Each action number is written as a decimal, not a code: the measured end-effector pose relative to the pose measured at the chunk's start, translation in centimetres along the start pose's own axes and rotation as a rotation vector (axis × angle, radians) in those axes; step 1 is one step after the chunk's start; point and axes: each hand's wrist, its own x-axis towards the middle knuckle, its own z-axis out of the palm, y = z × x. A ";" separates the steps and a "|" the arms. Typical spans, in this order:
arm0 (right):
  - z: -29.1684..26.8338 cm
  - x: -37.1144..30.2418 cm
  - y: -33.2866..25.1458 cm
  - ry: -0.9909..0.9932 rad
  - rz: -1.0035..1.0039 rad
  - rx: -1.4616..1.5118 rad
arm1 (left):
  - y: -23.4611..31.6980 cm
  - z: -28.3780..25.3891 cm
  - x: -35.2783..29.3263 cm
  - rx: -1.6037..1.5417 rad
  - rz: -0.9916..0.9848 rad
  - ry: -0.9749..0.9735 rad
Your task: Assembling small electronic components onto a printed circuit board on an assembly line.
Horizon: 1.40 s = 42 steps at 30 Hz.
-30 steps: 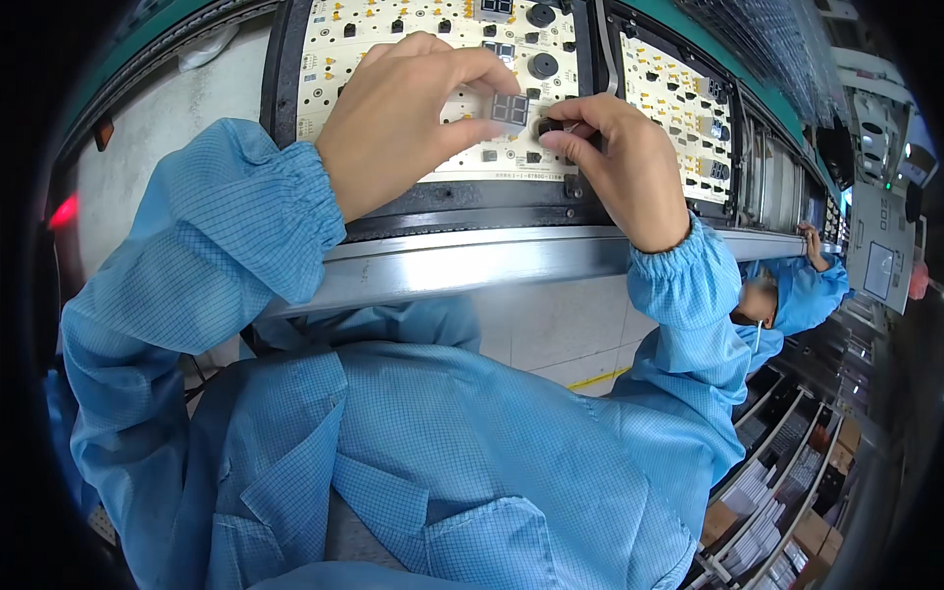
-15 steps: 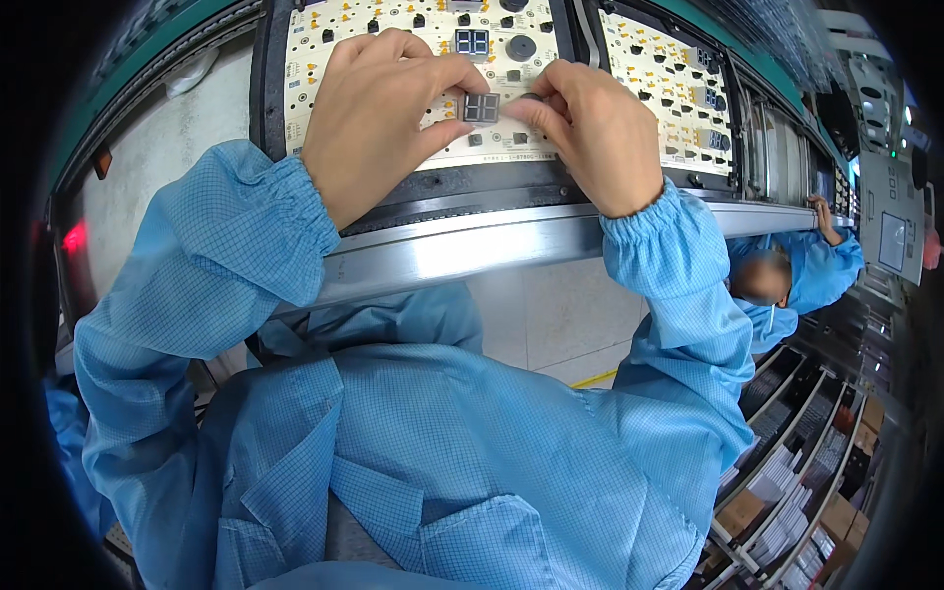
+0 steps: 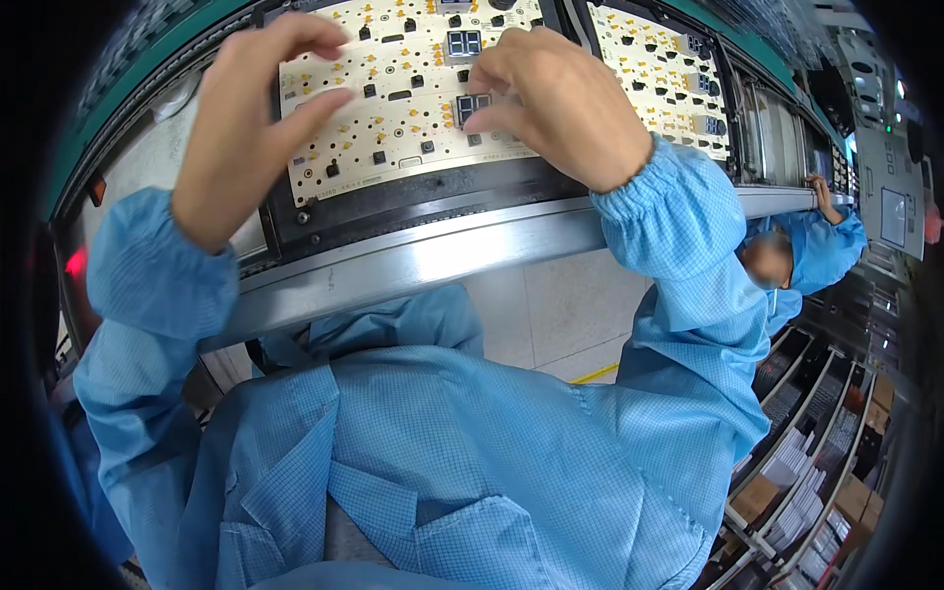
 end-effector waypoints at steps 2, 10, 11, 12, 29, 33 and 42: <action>-0.6 -2.3 4.7 -0.010 0.001 0.035 | 0.7 2.6 0.7 -0.057 -0.167 -0.021; -2.7 -1.0 9.1 -0.379 0.243 0.004 | 0.2 5.5 -0.1 -0.099 -0.228 -0.022; -2.5 -0.6 9.3 -0.376 0.249 0.000 | 0.1 4.9 -0.4 -0.101 -0.233 -0.041; -2.7 -0.3 9.6 -0.422 0.264 0.126 | 0.2 4.4 -0.5 -0.099 -0.241 -0.047; 3.4 3.0 -5.1 0.231 -0.209 -0.346 | -10.7 -11.6 -11.0 0.058 -0.612 0.231; 3.1 2.3 -4.3 0.264 -0.188 -0.453 | -10.5 -11.2 -11.8 0.037 -0.668 0.209; -0.2 -3.8 2.6 0.320 0.108 -0.360 | -13.3 -16.4 -15.5 0.283 -0.634 0.299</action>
